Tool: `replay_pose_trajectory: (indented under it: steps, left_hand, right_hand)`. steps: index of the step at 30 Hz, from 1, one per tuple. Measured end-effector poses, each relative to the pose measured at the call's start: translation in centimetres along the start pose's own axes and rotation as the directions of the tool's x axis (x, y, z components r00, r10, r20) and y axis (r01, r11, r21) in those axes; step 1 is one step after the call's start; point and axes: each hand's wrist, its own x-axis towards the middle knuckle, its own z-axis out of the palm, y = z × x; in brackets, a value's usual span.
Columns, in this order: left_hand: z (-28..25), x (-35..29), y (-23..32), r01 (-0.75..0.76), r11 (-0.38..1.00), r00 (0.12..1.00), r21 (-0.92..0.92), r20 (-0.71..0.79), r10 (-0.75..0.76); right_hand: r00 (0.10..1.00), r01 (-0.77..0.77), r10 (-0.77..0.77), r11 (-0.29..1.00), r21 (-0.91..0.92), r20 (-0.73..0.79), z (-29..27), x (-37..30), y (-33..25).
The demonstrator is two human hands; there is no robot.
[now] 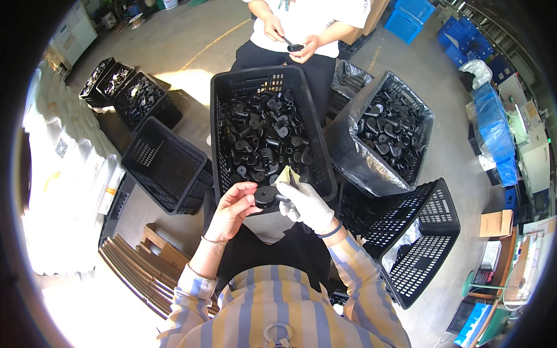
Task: The person puts on a glove, picks up plastic parts from a crate one at a time, trims them using a handheld blade, and places them into a basket.
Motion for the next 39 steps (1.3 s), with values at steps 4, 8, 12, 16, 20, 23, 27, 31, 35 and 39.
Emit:
replay_pose_trajectory:
  steps: [4,8,12,16,20,23,27,31,35,39]
  left_hand:
    - [0.0,0.2,-0.2,0.032,0.999,0.999,-0.015,-0.021,-0.032]
    - [-0.4,0.9,-1.3,0.092,0.996,0.995,0.022,-0.044,-0.091]
    - [-2.5,2.6,-2.8,0.133,0.974,0.991,0.181,-0.05,-0.126]
    - [-8.2,5.6,-2.9,0.005,0.003,0.946,1.0,-0.006,0.324]
    - [-12.4,9.5,-5.7,0.186,-0.332,0.981,0.925,-0.16,0.106]
    - [-14.3,12.6,-8.2,0.182,-0.567,0.975,0.803,-0.223,-0.002]
    - [-15.8,14.6,-11.2,0.527,-0.484,0.84,0.698,-0.514,0.173]
    - [-16.9,15.4,-12.3,0.497,-0.739,0.867,0.454,-0.288,0.406]
    - [-16.5,15.9,-11.1,0.346,-0.796,0.917,0.497,-0.36,0.174]
    - [-13.7,14.6,-8.3,0.348,-0.677,0.938,0.648,-0.25,0.242]
  right_hand:
    - [0.993,-0.047,0.039,0.996,0.07,0.108,-0.3,0.0,1.0]
    - [0.977,-0.195,0.169,0.957,0.213,0.134,-1.0,0.4,2.5]
    - [0.992,-0.122,0.11,0.939,0.321,0.058,-4.1,-0.2,4.3]
    - [0.923,0.108,-0.088,0.994,0.033,-0.374,-11.2,-3.6,5.9]
    - [0.602,-0.277,-0.204,0.854,-0.441,-0.772,-16.4,-5.7,8.8]
    - [0.597,-0.175,-0.104,0.951,-0.255,-0.795,-17.3,-6.5,10.5]
    - [0.665,-0.202,-0.041,0.951,-0.233,-0.746,-15.6,-6.4,11.9]
    - [0.678,-0.215,0.02,0.961,-0.172,-0.735,-14.7,-6.6,12.5]
    - [0.684,-0.239,0.057,0.959,-0.15,-0.727,-14.6,-6.2,12.2]
    - [0.76,-0.133,0.008,0.981,-0.144,-0.65,-13.3,-3.8,10.6]
